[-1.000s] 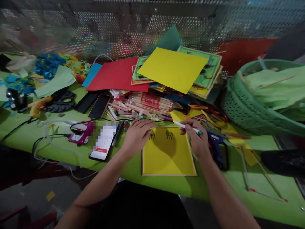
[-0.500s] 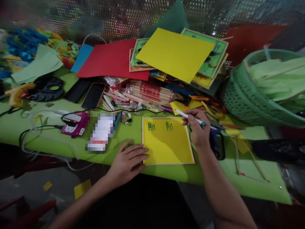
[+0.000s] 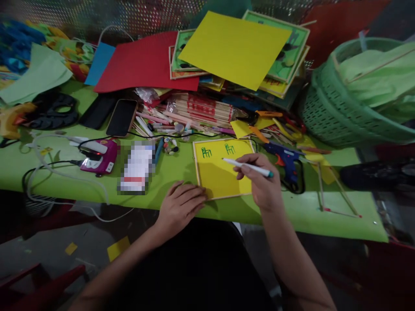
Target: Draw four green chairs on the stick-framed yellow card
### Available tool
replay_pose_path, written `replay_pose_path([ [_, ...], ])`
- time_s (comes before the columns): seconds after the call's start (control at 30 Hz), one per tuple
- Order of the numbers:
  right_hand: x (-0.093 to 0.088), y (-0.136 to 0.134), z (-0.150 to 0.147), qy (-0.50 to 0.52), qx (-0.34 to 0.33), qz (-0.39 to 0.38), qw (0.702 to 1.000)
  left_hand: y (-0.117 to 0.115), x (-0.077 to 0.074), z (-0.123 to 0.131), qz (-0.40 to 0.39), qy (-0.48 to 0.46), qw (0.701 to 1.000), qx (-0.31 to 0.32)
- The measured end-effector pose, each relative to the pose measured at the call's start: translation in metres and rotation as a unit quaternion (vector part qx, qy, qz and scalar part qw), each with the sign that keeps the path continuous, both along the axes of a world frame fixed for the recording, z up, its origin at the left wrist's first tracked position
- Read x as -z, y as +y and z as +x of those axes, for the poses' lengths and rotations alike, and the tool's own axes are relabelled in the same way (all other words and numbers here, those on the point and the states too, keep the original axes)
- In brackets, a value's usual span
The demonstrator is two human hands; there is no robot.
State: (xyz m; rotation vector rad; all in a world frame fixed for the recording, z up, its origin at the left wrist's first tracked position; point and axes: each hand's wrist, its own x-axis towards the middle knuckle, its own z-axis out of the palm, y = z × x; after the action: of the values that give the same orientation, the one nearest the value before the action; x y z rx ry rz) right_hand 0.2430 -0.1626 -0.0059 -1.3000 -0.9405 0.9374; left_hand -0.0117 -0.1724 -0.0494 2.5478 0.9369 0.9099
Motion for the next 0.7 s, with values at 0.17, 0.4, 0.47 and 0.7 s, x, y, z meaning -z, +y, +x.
replay_pose_path([
  [0.17,0.015,-0.011,-0.029,-0.005,-0.051,-0.064,0.997,0.0,-0.001,-0.002,-0.009,0.032,0.999,0.018],
  [0.4,0.019,0.001,-0.037,-0.092,-0.057,-0.093,0.99,0.001,-0.003,0.002,-0.015,0.04,0.999,0.008],
  [0.47,0.021,0.0,-0.038,-0.112,-0.053,-0.097,0.988,0.0,-0.002,0.002,-0.02,0.04,0.999,0.008],
  [0.7,0.025,-0.006,-0.038,-0.174,-0.043,-0.091,0.979,0.0,0.0,0.002,-0.021,0.031,0.999,0.009],
])
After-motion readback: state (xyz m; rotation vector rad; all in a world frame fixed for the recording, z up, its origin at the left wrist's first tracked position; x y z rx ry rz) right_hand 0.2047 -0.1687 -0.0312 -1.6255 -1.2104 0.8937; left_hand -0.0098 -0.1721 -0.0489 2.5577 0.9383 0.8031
